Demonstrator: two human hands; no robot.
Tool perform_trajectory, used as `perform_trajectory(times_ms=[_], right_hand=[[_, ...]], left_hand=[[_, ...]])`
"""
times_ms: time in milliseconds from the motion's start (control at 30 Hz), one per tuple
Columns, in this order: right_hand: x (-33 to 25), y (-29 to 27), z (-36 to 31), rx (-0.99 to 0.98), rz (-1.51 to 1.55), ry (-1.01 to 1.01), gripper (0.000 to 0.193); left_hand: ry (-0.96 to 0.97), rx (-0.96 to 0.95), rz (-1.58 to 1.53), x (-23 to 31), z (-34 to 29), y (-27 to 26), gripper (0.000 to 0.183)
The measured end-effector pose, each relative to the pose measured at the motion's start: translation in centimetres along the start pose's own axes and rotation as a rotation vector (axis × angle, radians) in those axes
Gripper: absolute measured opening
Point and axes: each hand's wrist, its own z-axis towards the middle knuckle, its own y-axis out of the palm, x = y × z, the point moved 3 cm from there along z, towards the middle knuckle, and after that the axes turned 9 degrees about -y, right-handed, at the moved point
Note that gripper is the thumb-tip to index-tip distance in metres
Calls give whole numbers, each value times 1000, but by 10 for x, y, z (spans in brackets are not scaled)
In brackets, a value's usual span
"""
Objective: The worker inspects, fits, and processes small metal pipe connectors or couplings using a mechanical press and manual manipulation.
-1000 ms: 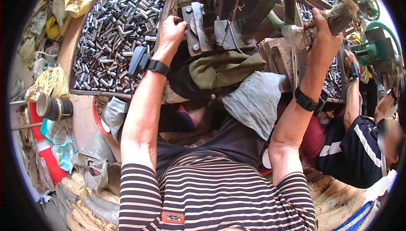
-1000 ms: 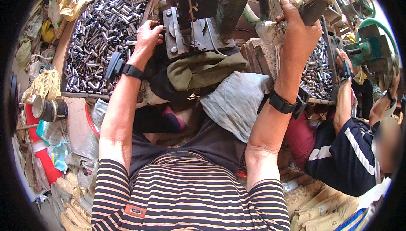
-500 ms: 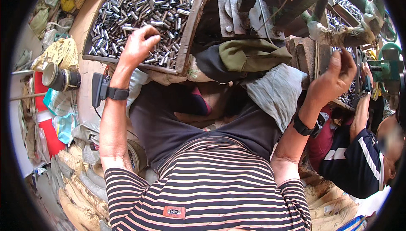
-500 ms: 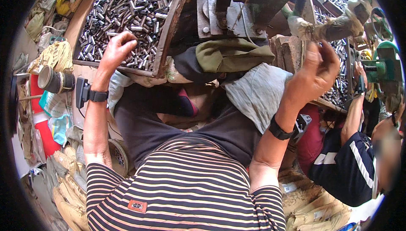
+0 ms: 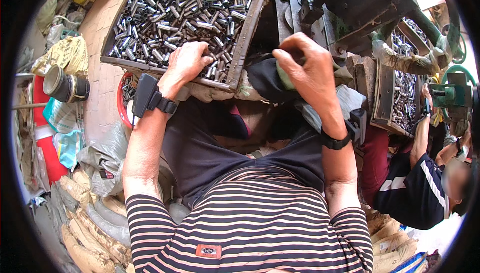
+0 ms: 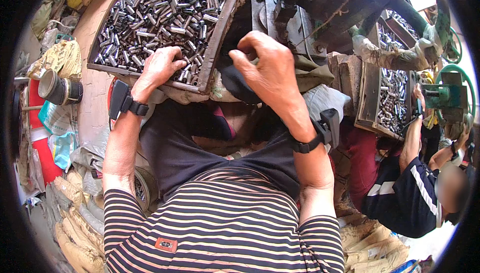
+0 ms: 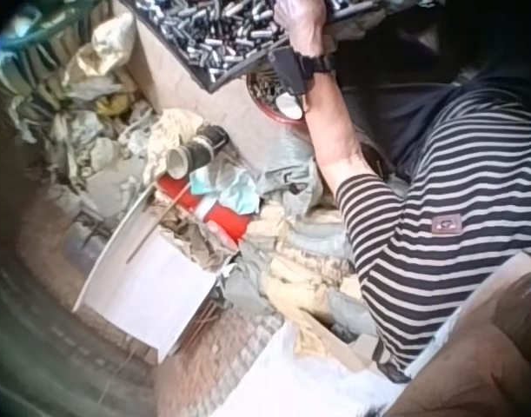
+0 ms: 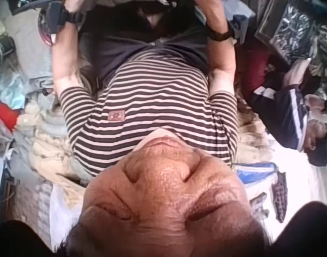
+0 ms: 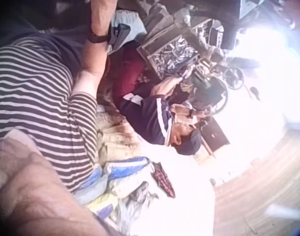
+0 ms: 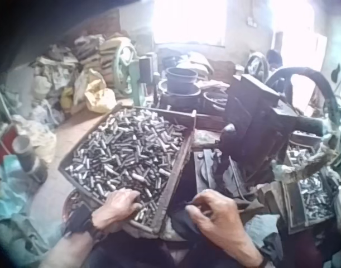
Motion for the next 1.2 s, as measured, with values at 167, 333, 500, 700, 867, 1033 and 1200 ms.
perform_trajectory(times_ms=[167, 333, 500, 700, 867, 1033, 1200], right_hand=[[14, 43, 19, -81, -108, -58, 18], [37, 76, 35, -47, -328, -134, 16], [55, 99, 54, -80, -499, -146, 21], [60, 117, 58, -73, -665, -201, 44], [61, 119, 65, -157, -744, -101, 44], [66, 116, 60, 52, -667, -195, 24], [49, 110, 53, 169, -517, -216, 21]], left_hand=[[-20, 17, -64, -5, 4, 2, 26], [-6, 12, 95, -1, 2, 3, 28], [23, 85, 110, 4, -1, 5, 21], [47, 234, -155, -8, -7, 2, 17], [29, 185, -824, -20, -1, -1, 12], [-57, 58, -1322, -21, 6, 4, 9], [-175, -3, -1353, -24, -7, 2, 20]])
